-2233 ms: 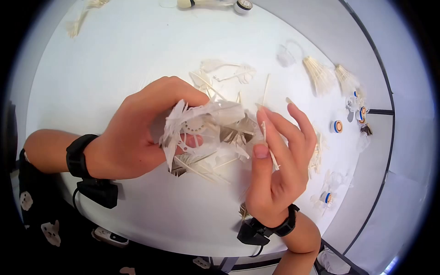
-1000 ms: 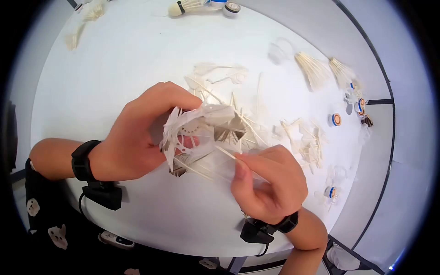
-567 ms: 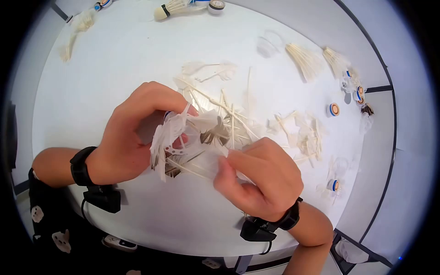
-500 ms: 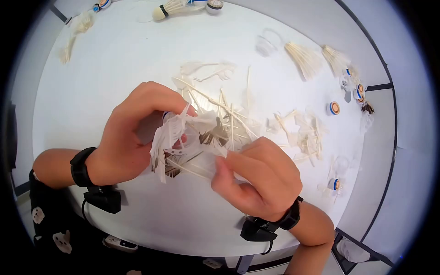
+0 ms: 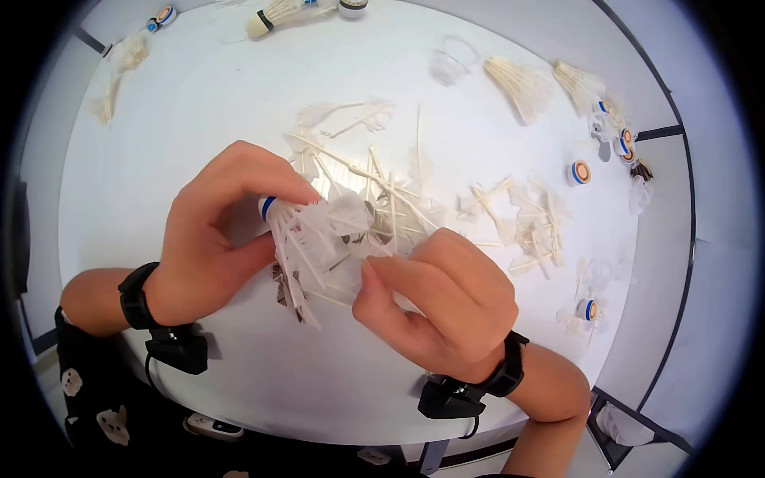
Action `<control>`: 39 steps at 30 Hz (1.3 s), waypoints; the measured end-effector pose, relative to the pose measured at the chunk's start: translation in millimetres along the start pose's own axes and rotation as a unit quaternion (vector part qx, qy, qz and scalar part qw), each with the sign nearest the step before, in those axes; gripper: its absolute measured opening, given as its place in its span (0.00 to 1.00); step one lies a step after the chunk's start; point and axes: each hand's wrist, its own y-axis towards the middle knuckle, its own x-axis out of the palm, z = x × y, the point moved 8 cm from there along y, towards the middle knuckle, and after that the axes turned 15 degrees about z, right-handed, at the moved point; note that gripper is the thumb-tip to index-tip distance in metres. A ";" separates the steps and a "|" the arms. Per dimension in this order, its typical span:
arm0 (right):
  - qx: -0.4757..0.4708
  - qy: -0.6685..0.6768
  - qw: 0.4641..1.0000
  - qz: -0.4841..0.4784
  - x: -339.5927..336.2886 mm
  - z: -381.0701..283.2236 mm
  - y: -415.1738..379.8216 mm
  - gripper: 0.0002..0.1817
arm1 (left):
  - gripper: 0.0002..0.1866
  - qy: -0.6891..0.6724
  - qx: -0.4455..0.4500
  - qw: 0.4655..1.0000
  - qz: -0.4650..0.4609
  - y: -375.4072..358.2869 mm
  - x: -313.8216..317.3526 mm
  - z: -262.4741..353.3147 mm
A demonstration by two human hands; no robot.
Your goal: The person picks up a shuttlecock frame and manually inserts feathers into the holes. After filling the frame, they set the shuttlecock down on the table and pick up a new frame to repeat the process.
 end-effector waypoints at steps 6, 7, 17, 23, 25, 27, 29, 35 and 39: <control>0.013 -0.014 1.000 -0.012 0.5 1.0 0.9 0.11 | 0.26 -0.022 -0.032 0.999 0.006 -1.0 -0.4 -3.4; 0.014 -0.027 0.999 -0.015 -0.1 0.5 1.9 0.11 | 0.27 -0.024 -0.035 0.999 0.009 -1.6 -0.2 -4.2; 0.037 -0.025 0.999 0.011 -2.5 3.0 4.6 0.11 | 0.26 -0.070 -0.075 0.995 0.004 -4.2 1.4 -7.2; 0.067 0.028 0.997 0.026 -4.7 4.8 5.0 0.11 | 0.25 -0.108 -0.134 0.985 -0.010 -5.9 2.5 -5.9; 0.050 0.032 0.998 0.032 -5.5 4.5 4.4 0.11 | 0.23 -0.122 -0.136 0.983 -0.012 -5.7 2.3 -5.7; 0.048 0.034 0.997 0.044 -6.2 3.6 3.7 0.12 | 0.20 -0.131 -0.131 0.983 -0.010 -5.2 2.2 -4.7; 0.042 0.021 0.998 0.038 -6.6 2.3 3.4 0.12 | 0.22 -0.123 -0.117 0.985 -0.014 -5.9 3.2 -3.8; -0.005 0.007 0.999 0.035 -6.8 0.3 1.7 0.15 | 0.22 -0.138 -0.126 0.981 -0.044 -8.5 6.1 -7.6; 0.058 0.051 0.995 0.067 -8.9 4.7 -2.5 0.15 | 0.23 -0.122 -0.113 0.985 -0.040 -10.3 5.5 -7.3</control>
